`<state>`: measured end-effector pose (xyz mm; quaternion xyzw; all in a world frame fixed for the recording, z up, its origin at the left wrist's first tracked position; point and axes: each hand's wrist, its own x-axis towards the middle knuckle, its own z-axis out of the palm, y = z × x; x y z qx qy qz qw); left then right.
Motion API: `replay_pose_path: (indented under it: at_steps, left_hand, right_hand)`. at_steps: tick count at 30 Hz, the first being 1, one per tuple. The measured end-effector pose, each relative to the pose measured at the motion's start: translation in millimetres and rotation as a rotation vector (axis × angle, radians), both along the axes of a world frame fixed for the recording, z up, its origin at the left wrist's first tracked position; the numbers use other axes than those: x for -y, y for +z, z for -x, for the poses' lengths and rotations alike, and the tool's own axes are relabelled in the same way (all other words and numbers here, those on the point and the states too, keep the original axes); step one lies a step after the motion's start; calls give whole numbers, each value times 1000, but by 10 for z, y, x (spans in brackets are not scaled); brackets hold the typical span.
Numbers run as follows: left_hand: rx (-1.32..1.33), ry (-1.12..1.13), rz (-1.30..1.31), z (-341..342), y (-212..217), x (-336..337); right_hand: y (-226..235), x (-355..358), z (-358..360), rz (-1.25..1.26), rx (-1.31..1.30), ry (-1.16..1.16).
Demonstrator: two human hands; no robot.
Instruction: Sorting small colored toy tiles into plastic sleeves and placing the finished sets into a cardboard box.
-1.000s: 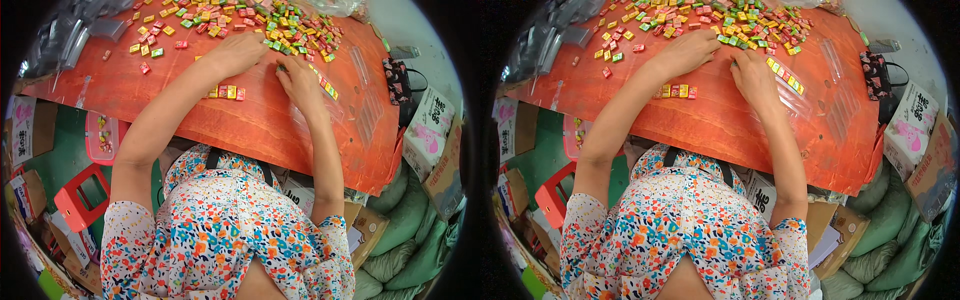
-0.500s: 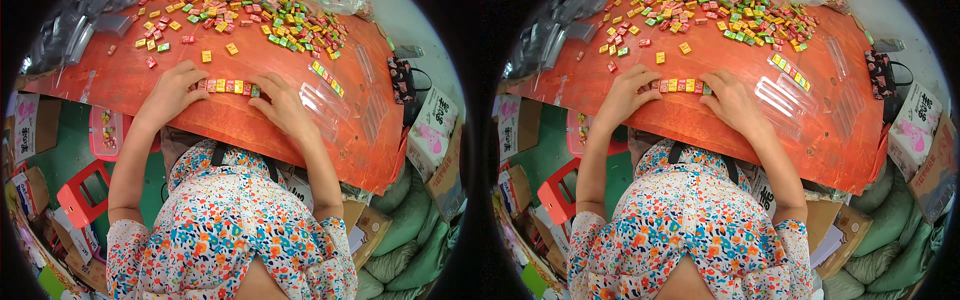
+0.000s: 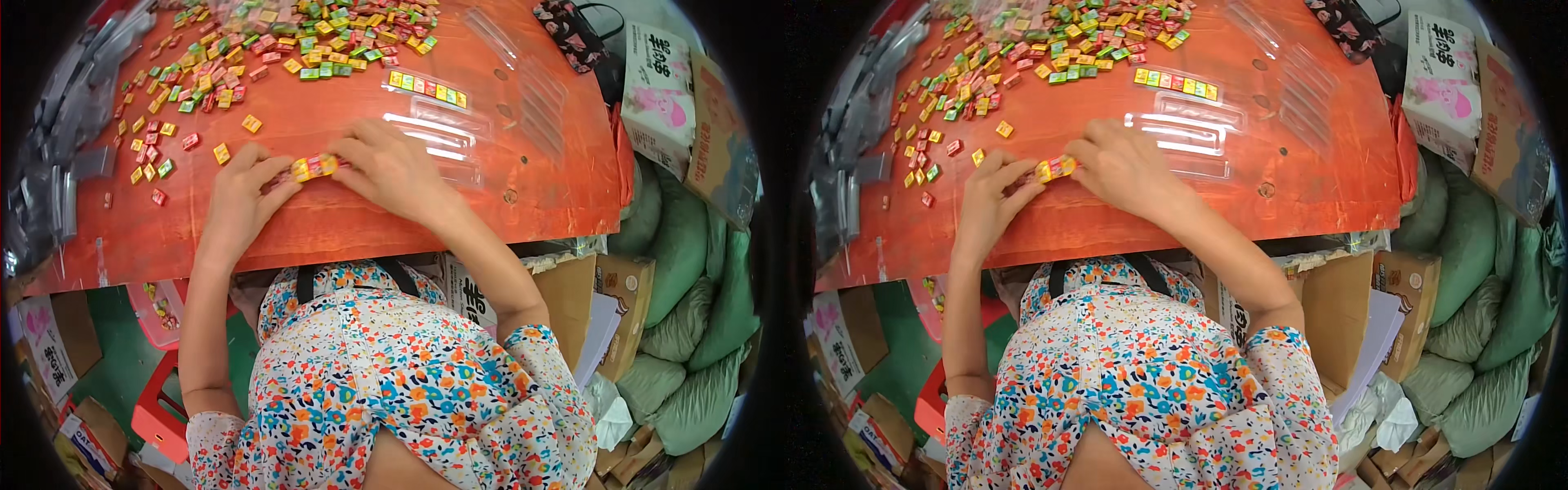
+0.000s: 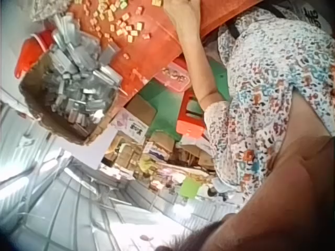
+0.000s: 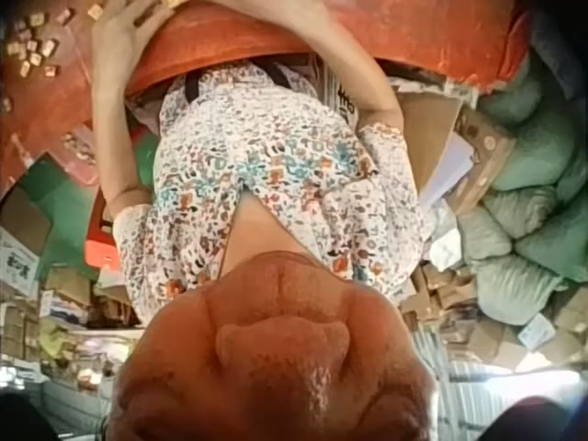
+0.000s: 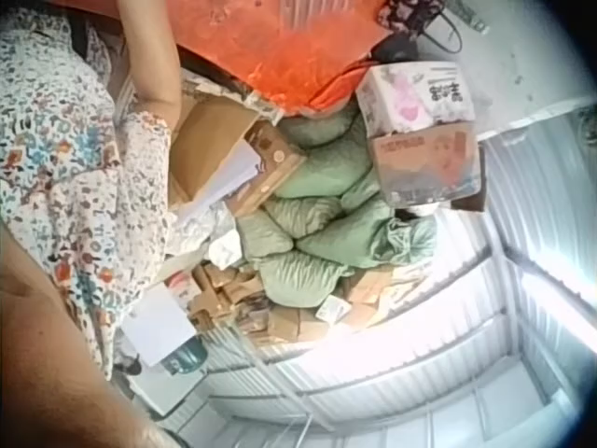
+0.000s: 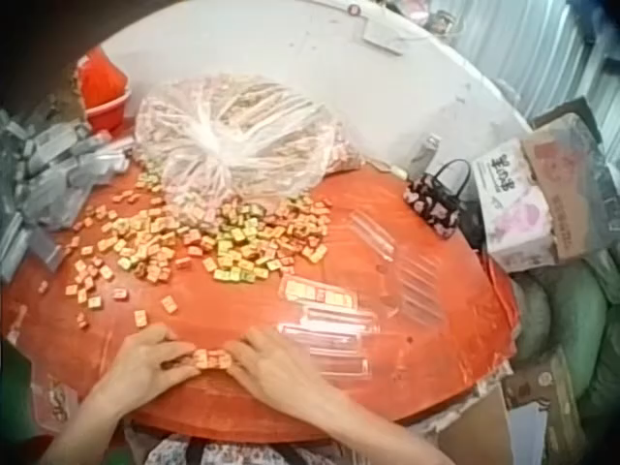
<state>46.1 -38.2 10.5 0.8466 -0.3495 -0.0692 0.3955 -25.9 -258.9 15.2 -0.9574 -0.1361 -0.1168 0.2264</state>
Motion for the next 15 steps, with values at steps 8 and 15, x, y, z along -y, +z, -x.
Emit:
replay_pose_path:
  at_steps: [8, 15]
  left_hand:
    - [167, -239, 84, -265, -75, 1238]
    - [279, -361, -49, -391, -167, 1845]
  right_hand:
    - [101, 1027, 283, 50, 31, -222]
    - [-62, 1501, 333, 72, -83, -382]
